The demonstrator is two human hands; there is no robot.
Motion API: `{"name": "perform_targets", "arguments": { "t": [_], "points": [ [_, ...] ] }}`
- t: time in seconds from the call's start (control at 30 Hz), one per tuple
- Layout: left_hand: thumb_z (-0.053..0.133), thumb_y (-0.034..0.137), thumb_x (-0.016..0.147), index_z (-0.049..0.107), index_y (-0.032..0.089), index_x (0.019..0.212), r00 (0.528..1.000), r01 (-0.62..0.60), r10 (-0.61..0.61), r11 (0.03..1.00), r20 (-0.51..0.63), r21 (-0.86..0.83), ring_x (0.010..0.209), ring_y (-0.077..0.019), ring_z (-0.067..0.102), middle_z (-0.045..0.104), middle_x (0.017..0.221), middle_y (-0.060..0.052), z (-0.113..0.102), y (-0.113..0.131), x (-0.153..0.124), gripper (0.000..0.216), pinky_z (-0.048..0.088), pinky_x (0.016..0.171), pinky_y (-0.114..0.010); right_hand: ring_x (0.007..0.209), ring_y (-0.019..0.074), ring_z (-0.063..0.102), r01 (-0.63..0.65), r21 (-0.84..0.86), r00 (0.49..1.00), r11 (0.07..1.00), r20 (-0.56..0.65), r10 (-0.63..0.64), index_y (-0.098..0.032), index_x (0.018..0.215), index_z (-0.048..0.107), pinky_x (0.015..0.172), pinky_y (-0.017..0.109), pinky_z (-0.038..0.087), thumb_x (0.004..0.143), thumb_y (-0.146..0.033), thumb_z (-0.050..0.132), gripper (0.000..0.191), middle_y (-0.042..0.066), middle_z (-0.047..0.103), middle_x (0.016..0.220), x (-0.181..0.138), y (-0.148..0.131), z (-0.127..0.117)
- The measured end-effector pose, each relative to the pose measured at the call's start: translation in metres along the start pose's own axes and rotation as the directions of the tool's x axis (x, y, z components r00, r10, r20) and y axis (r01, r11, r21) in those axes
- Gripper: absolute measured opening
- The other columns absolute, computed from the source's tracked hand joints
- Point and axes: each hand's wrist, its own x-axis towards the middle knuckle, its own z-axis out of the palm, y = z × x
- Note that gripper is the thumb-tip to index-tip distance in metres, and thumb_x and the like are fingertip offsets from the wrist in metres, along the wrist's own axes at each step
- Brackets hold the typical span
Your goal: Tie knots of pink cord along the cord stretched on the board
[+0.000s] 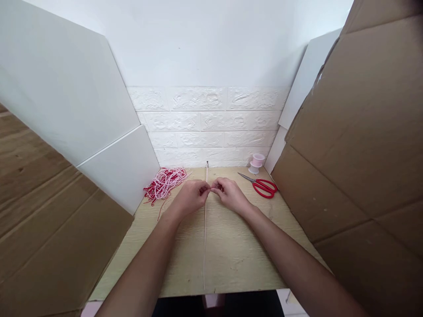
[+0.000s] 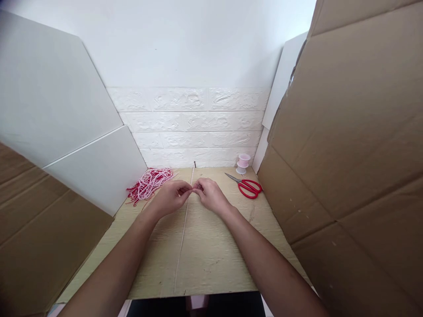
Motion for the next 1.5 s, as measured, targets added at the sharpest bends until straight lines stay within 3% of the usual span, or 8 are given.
{"name": "perform_targets", "arguments": {
  "t": [0.13,0.23,0.5,0.73,0.97,1.17,1.33,1.5],
  "points": [
    [0.054,0.018,0.085,0.070,0.015,0.081,0.998,0.028,-0.024,0.997,-0.062,0.078,0.075,-0.0133,0.060,0.068,0.081,-0.003,-0.009,-0.005,0.002,0.017,0.042,0.071,-0.024,0.081,0.0162,0.057,-0.025,-0.007,0.999,1.000,-0.031,0.025,-0.017,0.089,0.065,0.075,0.028,0.041,0.091,-0.025,0.062,0.008,0.004,0.066,0.085,0.001,0.004,0.006],
    [0.052,0.019,0.083,0.068,0.016,0.077,0.986,0.159,-0.149,0.976,-0.078,0.147,0.074,-0.0145,0.060,0.068,0.079,-0.003,-0.015,-0.013,0.002,0.018,0.041,0.069,-0.025,0.083,0.0170,0.058,-0.085,-0.051,0.995,0.995,-0.050,0.083,-0.017,0.091,0.068,0.077,0.029,0.042,0.089,-0.022,0.062,0.008,0.005,0.067,0.086,0.001,0.010,0.009],
    [0.055,0.025,0.076,0.075,0.024,0.080,0.917,0.319,-0.360,0.921,0.172,0.224,0.074,-0.0169,0.062,0.071,0.084,0.000,-0.020,-0.020,-0.004,0.020,0.038,0.062,-0.025,0.077,0.0158,0.057,-0.167,-0.097,0.985,0.981,0.032,0.171,-0.015,0.087,0.072,0.073,0.028,0.042,0.081,-0.018,0.065,0.010,0.005,0.067,0.084,-0.002,0.015,0.012],
    [0.056,0.029,0.076,0.077,0.024,0.084,0.912,0.302,-0.331,0.941,0.241,0.151,0.071,-0.0151,0.062,0.071,0.082,-0.001,-0.010,-0.024,-0.003,0.022,0.038,0.062,-0.024,0.079,0.0157,0.056,-0.114,-0.103,0.982,0.988,0.137,0.127,-0.018,0.091,0.075,0.075,0.028,0.042,0.077,-0.019,0.067,0.016,0.004,0.064,0.085,-0.004,0.017,0.013],
    [0.057,0.031,0.076,0.076,0.023,0.084,0.910,0.304,-0.307,0.951,0.279,0.056,0.068,-0.0143,0.062,0.071,0.078,0.000,-0.003,-0.028,-0.003,0.022,0.038,0.060,-0.023,0.081,0.0157,0.055,-0.101,-0.143,0.976,0.985,0.176,0.126,-0.019,0.079,0.069,0.075,0.027,0.038,0.079,-0.025,0.069,0.006,0.003,0.064,0.084,-0.005,0.015,0.014],
    [0.058,0.031,0.076,0.076,0.022,0.083,0.909,0.296,-0.292,0.955,0.296,0.034,0.068,-0.0139,0.062,0.070,0.077,0.000,-0.003,-0.026,-0.003,0.022,0.038,0.060,-0.023,0.087,0.0169,0.055,-0.108,-0.207,0.964,0.972,0.216,0.153,-0.018,0.078,0.065,0.079,0.029,0.036,0.083,-0.020,0.065,0.005,0.004,0.065,0.086,-0.004,0.008,0.010],
    [0.059,0.033,0.076,0.075,0.021,0.084,0.907,0.299,-0.299,0.953,0.298,0.047,0.068,-0.0138,0.062,0.070,0.079,-0.001,-0.005,-0.025,-0.003,0.022,0.038,0.059,-0.023,0.068,0.0126,0.053,-0.201,-0.056,0.945,0.978,0.253,0.208,-0.016,0.080,0.061,0.061,0.024,0.036,0.080,-0.013,0.060,0.003,0.001,0.063,0.076,-0.005,0.007,-0.003],
    [0.059,0.032,0.075,0.075,0.021,0.084,0.907,0.304,-0.314,0.949,0.282,0.079,0.069,-0.0143,0.063,0.070,0.080,-0.002,-0.008,-0.023,-0.003,0.021,0.038,0.060,-0.024,0.065,0.0120,0.052,-0.210,0.201,0.967,0.957,0.188,0.172,-0.016,0.090,0.059,0.059,0.023,0.038,0.074,-0.014,0.058,0.016,-0.002,0.058,0.072,-0.004,0.013,-0.014]
  ]
}}
